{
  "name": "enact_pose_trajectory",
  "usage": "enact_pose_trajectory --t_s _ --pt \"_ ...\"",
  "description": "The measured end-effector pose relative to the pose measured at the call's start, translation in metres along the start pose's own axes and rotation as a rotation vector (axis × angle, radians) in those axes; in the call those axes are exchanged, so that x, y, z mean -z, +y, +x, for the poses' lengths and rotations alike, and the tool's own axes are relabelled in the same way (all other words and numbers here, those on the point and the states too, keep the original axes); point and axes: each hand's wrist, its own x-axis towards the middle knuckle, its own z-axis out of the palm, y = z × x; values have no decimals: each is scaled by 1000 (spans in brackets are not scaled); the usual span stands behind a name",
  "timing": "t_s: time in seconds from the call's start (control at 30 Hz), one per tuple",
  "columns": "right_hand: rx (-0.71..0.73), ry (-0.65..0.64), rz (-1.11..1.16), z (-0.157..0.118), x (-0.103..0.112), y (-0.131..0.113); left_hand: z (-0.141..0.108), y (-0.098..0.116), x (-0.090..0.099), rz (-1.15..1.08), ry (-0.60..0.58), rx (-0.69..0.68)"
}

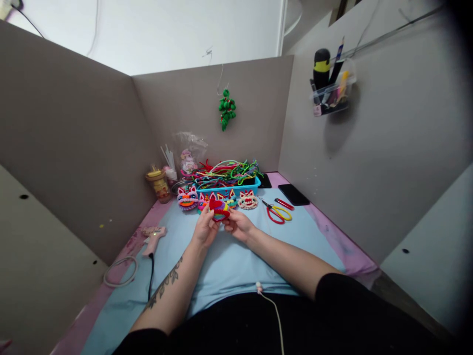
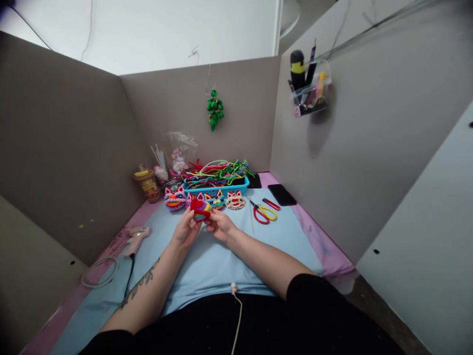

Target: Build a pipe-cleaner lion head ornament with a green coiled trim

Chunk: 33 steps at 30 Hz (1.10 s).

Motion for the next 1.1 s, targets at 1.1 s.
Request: enact_pose_trajectory --t_s 1.1 --pt "725 281 -1178 0 8 -13 -5 -18 6 952 88 -422"
